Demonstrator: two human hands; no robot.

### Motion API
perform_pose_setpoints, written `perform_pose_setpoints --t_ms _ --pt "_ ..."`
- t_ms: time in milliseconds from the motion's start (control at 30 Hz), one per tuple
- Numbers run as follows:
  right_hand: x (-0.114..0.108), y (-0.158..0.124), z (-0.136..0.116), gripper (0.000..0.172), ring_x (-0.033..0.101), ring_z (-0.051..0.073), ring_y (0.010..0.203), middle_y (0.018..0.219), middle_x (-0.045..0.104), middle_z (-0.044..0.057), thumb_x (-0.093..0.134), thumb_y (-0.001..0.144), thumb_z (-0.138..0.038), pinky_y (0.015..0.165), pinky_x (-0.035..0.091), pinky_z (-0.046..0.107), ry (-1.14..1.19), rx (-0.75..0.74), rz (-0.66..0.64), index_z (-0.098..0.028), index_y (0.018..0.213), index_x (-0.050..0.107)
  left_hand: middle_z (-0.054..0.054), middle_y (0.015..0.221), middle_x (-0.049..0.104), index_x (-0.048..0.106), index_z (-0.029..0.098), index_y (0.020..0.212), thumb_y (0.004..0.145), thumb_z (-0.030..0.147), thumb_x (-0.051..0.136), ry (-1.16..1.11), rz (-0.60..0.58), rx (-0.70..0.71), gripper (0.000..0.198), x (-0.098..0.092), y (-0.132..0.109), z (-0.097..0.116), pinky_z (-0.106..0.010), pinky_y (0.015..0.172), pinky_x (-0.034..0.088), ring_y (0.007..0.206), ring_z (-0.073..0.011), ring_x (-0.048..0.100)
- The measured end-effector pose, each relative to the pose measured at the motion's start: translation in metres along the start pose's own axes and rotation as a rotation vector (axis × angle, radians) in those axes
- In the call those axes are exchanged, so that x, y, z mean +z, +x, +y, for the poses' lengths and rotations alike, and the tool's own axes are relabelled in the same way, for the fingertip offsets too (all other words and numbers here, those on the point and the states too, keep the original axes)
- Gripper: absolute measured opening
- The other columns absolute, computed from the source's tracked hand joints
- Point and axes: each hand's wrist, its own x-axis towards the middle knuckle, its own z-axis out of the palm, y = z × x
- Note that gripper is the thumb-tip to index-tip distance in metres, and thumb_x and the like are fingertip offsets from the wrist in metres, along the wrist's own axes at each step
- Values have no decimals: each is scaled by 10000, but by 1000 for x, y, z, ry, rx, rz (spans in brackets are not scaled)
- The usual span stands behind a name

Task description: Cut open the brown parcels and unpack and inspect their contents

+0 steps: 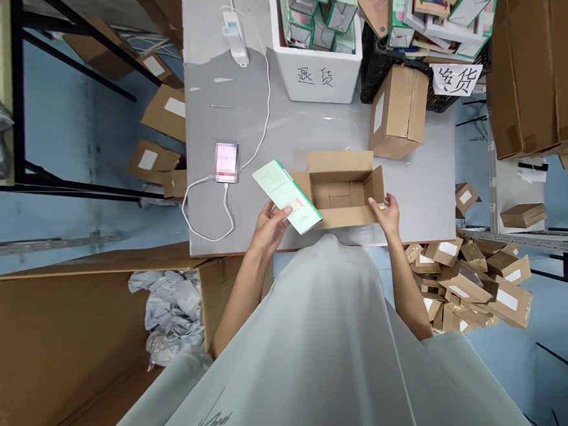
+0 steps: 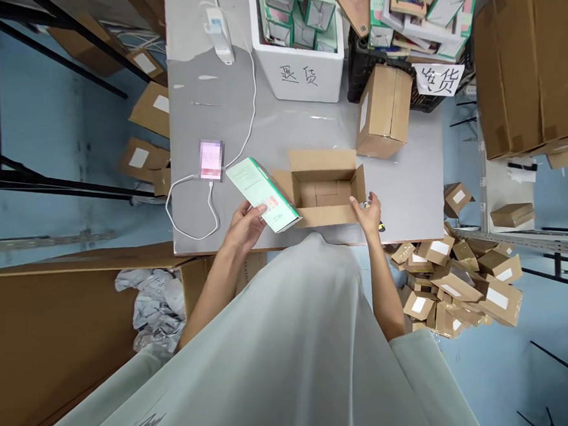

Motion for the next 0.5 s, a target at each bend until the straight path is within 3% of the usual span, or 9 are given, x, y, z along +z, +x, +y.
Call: perform_pose_setpoints --t_ms 67,133,267,367,500 --pt "8 12 3 514 759 328 1242 1344 799 228 658 1066 -512 1080 587 448 -73 32 -147 -129 1407 691 -123 1330 851 737 249 1197 673 520 1062 -16 26 -25 673 -3 4 -5 -484 1100 668 1305 -339 800" --pt "17 16 2 377 786 342 1186 1191 844 218 560 1123 -452 1036 573 413 -146 71 -209 -144 1200 764 -126 1294 861 749 232 1154 655 496 1071 -45 51 -56 650 -3 8 -9 -463 1072 676 1258 -323 816" --pt "20 12 -4 528 795 362 1065 992 839 245 461 1166 -499 916 540 375 -215 109 -166 -206 803 706 -110 1241 877 774 213 1110 580 395 1104 -141 124 -110 651 1 8 -10 -386 1016 679 1189 -287 833" --pt "0 10 4 596 767 342 951 882 807 228 467 1157 -587 867 525 384 -142 117 -50 -222 724 651 -114 1245 878 788 207 1119 614 395 1093 -200 109 -117 619 4 0 -1 -394 1045 675 1226 -303 826" --pt "-55 15 45 599 752 331 955 855 788 210 493 1126 -627 913 550 411 -12 180 209 -205 735 660 -130 1343 856 801 211 1215 743 459 1024 -277 3 -109 577 17 -13 10 -454 1163 646 1416 -361 748"
